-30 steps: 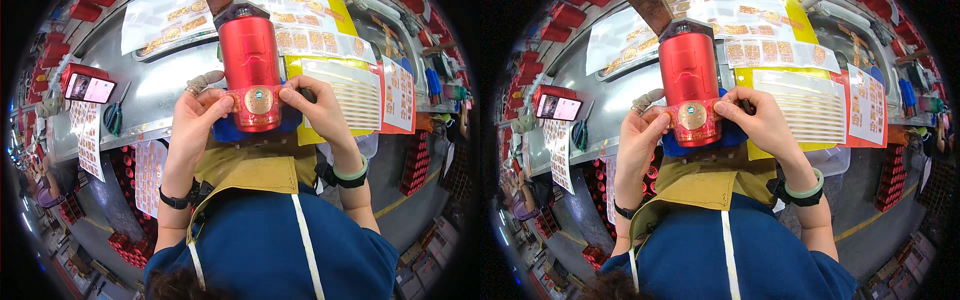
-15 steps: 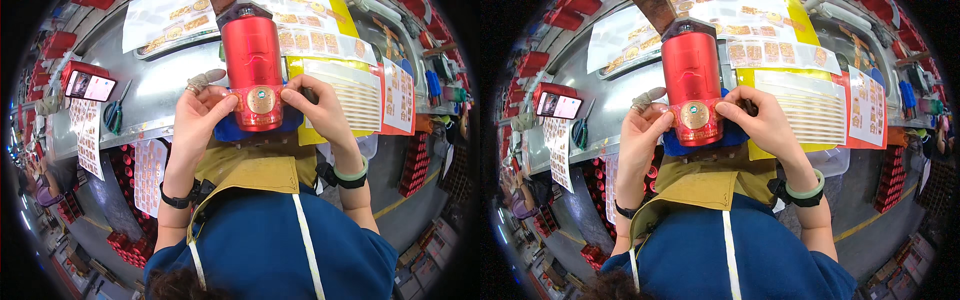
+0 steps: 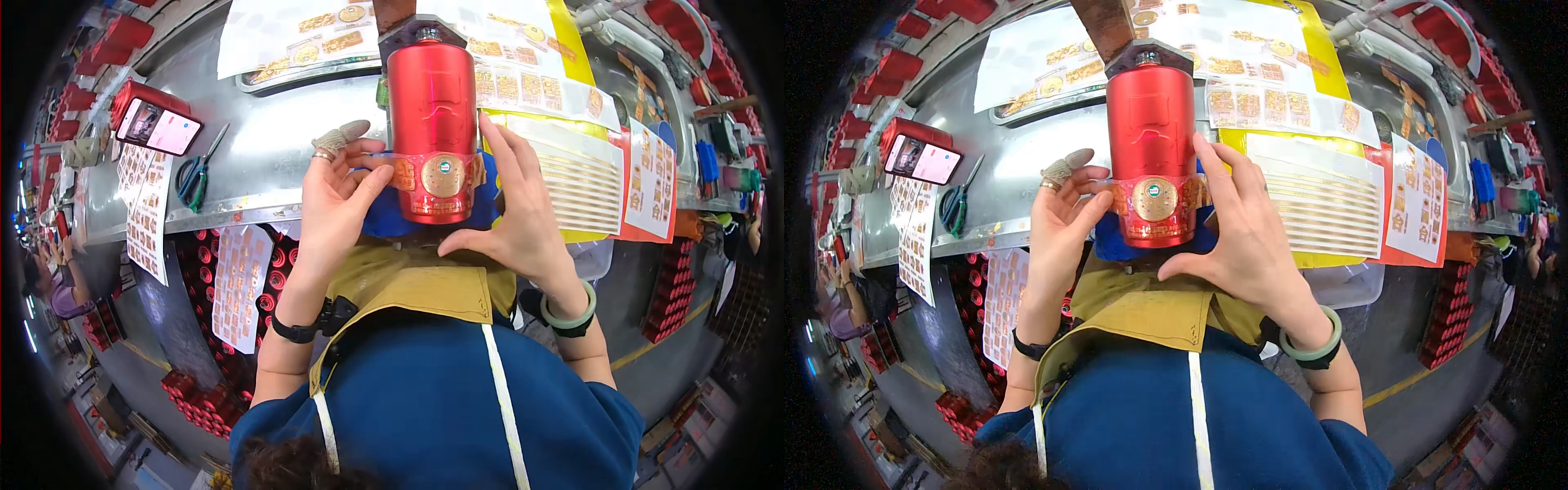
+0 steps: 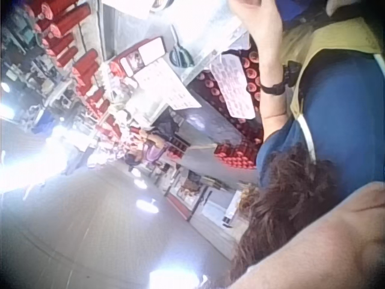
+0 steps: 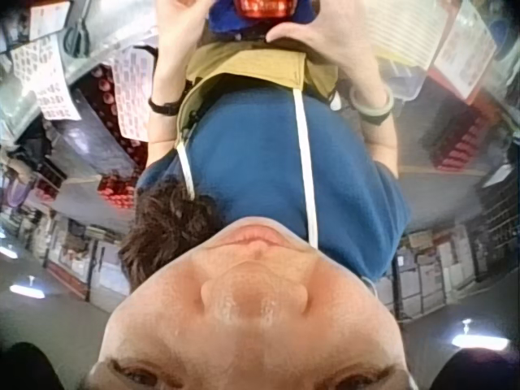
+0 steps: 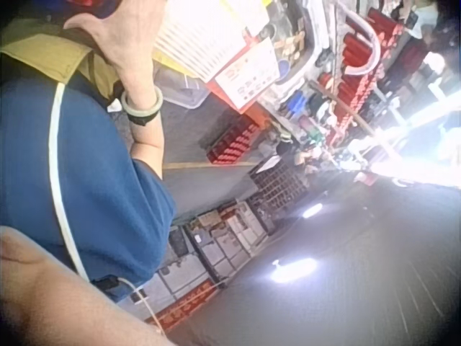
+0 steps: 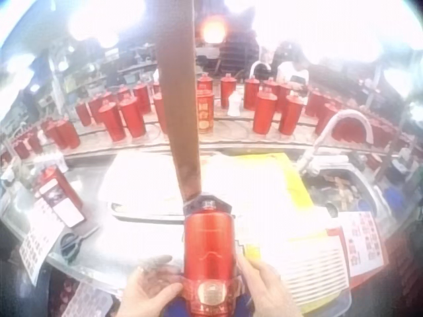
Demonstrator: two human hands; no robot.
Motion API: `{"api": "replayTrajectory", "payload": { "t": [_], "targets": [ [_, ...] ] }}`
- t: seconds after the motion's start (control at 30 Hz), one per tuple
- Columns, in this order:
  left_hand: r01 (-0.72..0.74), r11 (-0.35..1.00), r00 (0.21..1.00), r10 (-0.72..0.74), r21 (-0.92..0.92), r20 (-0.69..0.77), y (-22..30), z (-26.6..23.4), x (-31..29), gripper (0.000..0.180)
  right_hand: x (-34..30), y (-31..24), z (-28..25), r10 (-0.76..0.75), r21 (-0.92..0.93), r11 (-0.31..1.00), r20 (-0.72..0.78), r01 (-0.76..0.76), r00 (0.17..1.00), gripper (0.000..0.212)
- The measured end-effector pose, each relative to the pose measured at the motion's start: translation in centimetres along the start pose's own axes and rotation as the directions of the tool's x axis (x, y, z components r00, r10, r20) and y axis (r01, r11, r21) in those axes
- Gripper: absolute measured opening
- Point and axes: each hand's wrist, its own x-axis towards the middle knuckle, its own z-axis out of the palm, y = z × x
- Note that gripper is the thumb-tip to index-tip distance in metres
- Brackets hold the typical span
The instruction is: Applying decorative gold labels and medallions to red metal canisters on an assembly line.
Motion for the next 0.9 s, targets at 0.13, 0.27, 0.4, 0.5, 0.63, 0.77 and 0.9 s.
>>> {"api": "replayTrajectory", "payload": {
  "t": [0.13,0.27,0.4,0.5,0.63,0.77,0.9],
  "targets": [
    [-0.127,0.967,0.987,0.146,0.22,-0.071,-0.9,-0.1,-0.5,0.057,0.2,-0.1,1.2,-0.001,-0.017,1.0,-0.028,0.001,1.0,0.131],
    [-0.439,0.817,0.862,0.5,0.374,-0.081,-2.4,0.2,-0.9,0.058,0.3,0.0,2.2,0.005,-0.065,0.998,-0.08,-0.01,0.997,0.125],
    [-0.485,0.479,0.863,0.396,0.732,0.314,-3.0,0.4,-3.1,0.094,0.4,0.6,2.9,-0.014,0.007,1.0,-0.168,0.015,0.986,0.118],
    [-0.494,0.508,0.861,0.398,0.706,0.316,-3.3,1.0,-3.4,0.094,0.6,0.3,1.9,0.006,0.137,0.99,-0.161,0.017,0.987,0.115],
    [-0.529,0.427,0.832,0.43,0.734,0.35,-2.3,1.7,-3.2,0.107,1.1,-0.8,0.3,0.065,0.297,0.955,-0.116,-0.028,0.991,0.114],
    [-0.478,0.52,0.854,0.463,0.707,0.237,-1.1,1.7,-2.1,0.121,0.8,-0.2,0.7,0.036,0.22,0.976,-0.143,-0.004,0.989,0.114],
    [-0.43,0.669,0.903,0.339,0.606,0.266,-0.9,1.7,0.0,0.116,0.1,0.6,1.9,0.025,0.176,0.984,-0.176,0.006,0.984,0.108]
  ]
}}
